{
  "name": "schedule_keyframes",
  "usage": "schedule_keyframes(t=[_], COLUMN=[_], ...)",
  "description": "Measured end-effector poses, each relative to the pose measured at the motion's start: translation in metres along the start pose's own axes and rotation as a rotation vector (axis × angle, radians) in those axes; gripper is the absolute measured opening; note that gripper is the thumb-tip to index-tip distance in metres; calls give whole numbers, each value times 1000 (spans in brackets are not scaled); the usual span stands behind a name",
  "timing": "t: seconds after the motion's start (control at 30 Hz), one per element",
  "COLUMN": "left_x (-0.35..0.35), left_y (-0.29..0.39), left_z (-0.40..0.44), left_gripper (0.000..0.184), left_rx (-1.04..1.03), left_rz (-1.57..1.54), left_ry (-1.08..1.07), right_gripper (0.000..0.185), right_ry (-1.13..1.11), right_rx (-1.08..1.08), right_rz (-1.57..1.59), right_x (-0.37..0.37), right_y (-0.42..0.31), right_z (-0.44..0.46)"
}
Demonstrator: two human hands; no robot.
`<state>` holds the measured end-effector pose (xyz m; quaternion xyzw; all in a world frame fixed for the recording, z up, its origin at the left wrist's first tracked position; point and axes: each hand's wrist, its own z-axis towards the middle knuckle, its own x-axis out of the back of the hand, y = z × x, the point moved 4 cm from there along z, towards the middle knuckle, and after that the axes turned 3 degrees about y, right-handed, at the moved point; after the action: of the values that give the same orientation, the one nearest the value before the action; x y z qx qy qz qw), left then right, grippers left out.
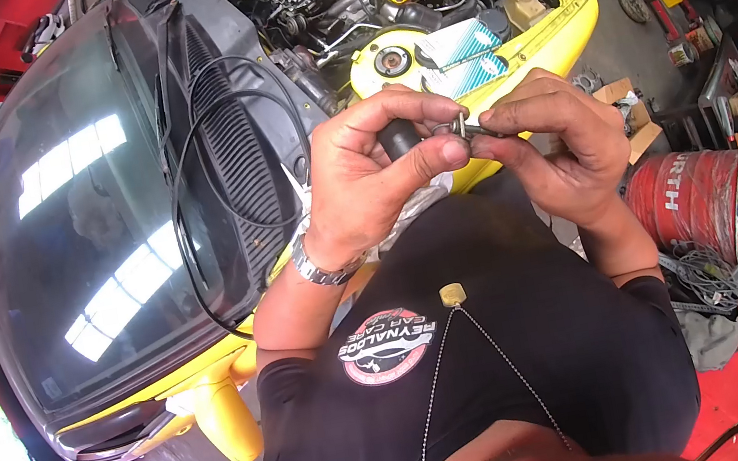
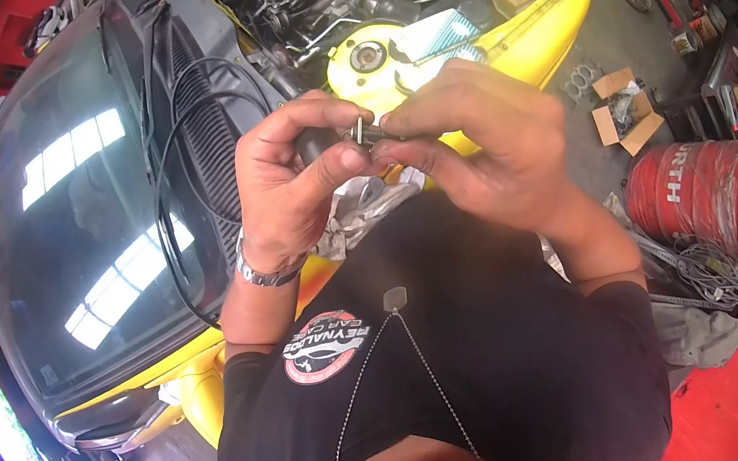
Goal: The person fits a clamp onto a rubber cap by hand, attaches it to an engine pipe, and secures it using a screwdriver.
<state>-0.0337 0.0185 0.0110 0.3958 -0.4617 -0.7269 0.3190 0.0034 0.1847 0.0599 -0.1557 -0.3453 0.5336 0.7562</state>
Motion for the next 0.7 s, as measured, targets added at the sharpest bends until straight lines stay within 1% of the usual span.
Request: schedule_keyframes(t=[0.07, 0.17, 0.2, 0.27, 0.4, 0.5, 0.57, 0.6, 0.67, 0.7], left_x=[-2, -1, 0, 2, 1, -1, -2, -3, -6, -6], left_y=[-2, -3, -4, -2, 1, 3, 10, 10, 18, 19], left_z=[-2, -2, -1, 0, 0, 2, 3, 4, 4, 4], left_gripper=[23, 22, 22, 22, 21, 20, 19, 19, 20, 20], left_rx=[120, 149, 152, 102, 111, 67, -118, -117, -284, -284], left_rz=[-107, -107, -110, -63, -84, -24, 138, 137, 345, 345], left_ry=[66, 68, 67, 7, -4, -15, -41, -41, -41, -42], right_gripper=[23, 22, 22, 20, 17, 16, 17, 17, 34, 34], right_ry=[10, 10, 9, -77, -68, -97, -99, -100, -268, -267], right_rx=[42, 86, 83, 45, 73, 104, -28, -28, -524, -525], right_rz=[-4, -16, -18, -18, -22, -80, -132, -133, 129, 128], right_x=[1, 1, 3, 4, 3, 2, 0, 1, -3, -3], right_y=[0, 2, 2, 2, 3, 2, 5, 2, 15, 16], right_z=[0, 0, -1, -2, -2, -2, -4, -4, -9, -11])
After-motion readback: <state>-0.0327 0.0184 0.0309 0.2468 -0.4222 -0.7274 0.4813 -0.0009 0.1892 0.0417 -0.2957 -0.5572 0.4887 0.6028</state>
